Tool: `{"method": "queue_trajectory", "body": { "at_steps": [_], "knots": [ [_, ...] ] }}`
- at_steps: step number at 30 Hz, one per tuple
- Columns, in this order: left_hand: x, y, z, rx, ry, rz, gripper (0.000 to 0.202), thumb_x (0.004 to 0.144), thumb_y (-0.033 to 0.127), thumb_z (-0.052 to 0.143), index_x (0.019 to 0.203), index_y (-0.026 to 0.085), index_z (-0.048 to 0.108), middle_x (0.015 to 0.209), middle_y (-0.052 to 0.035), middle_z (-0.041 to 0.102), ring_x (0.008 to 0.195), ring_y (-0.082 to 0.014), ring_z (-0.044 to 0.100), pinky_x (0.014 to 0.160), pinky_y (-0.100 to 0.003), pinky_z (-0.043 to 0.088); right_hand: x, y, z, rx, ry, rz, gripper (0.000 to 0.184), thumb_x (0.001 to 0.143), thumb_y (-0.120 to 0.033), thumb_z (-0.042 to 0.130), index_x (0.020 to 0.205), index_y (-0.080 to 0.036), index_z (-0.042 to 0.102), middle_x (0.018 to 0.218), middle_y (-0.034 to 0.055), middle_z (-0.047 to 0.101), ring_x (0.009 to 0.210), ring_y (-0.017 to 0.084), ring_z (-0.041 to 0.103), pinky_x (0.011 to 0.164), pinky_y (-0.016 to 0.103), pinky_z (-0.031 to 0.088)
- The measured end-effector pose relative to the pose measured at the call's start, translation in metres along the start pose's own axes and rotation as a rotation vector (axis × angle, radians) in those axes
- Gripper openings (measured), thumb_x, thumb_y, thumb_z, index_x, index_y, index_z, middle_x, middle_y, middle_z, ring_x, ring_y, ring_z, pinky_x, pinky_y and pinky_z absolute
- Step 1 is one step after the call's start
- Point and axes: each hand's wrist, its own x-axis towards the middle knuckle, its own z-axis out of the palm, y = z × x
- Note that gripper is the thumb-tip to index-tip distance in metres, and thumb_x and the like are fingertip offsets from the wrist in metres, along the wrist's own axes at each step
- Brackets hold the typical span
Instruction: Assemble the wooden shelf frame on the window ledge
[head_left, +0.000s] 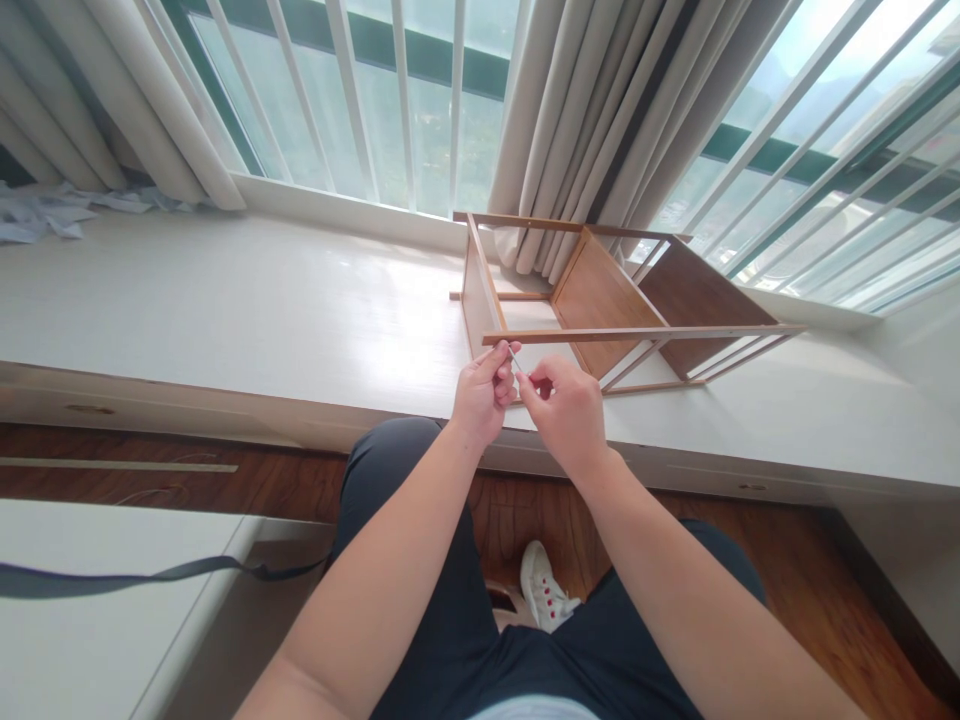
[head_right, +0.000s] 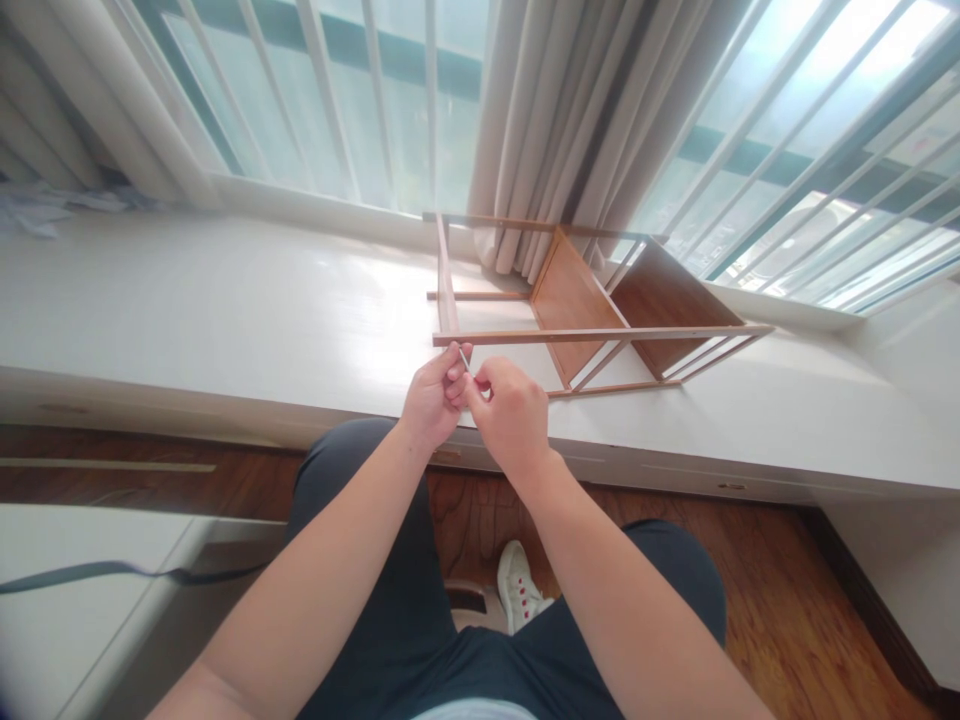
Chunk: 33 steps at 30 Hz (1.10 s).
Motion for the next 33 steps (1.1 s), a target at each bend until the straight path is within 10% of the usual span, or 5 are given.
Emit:
{"method": "queue_trajectory", "body": {
  "at_steps": [13, 24, 33],
  "knots": [
    [-0.002, 0.002, 0.003, -0.036, 0.01, -0.043, 0.047, 0.069, 0.045, 0.092, 0.096, 0.01, 0.075, 0.059, 0.0098, 0.04, 0.043, 0.0011, 0.031, 0.038, -0.014, 0.022, 0.004, -0.009, -0.003, -0.062, -0.025, 0.05, 0.024, 0.09, -0.031, 0.066, 0.072, -0.018, 0.058, 0.071, -0.0006, 0.063, 0.063, 0.01, 0.048, 0.066, 0.027, 0.031],
    [-0.004, 0.002, 0.004, -0.027, 0.003, -0.017, 0.05, 0.071, 0.05, 0.089, 0.097, 0.01, 0.073, 0.057, 0.0098, 0.042, 0.041, -0.0007, 0.033, 0.036, -0.016, 0.026, 0.0, -0.022, 0.012, 1.239, -0.082, 0.884, 0.043, 0.065, -0.046, 0.086, 0.071, -0.016, 0.056, 0.066, -0.0015, 0.063, 0.045, 0.004, 0.038, 0.04, 0.02, 0.017],
    [-0.004, 0.003, 0.004, 0.023, 0.078, -0.056, 0.048, 0.072, 0.051, 0.088, 0.095, 0.012, 0.071, 0.053, 0.0103, 0.04, 0.039, -0.0024, 0.038, 0.036, -0.016, 0.029, -0.001, -0.029, 0.018, 1.543, -0.141, 1.118, 0.029, 0.072, -0.032, 0.08, 0.087, -0.014, 0.064, 0.066, -0.0068, 0.054, 0.045, 0.001, 0.033, 0.038, 0.015, 0.019]
  ]
}}
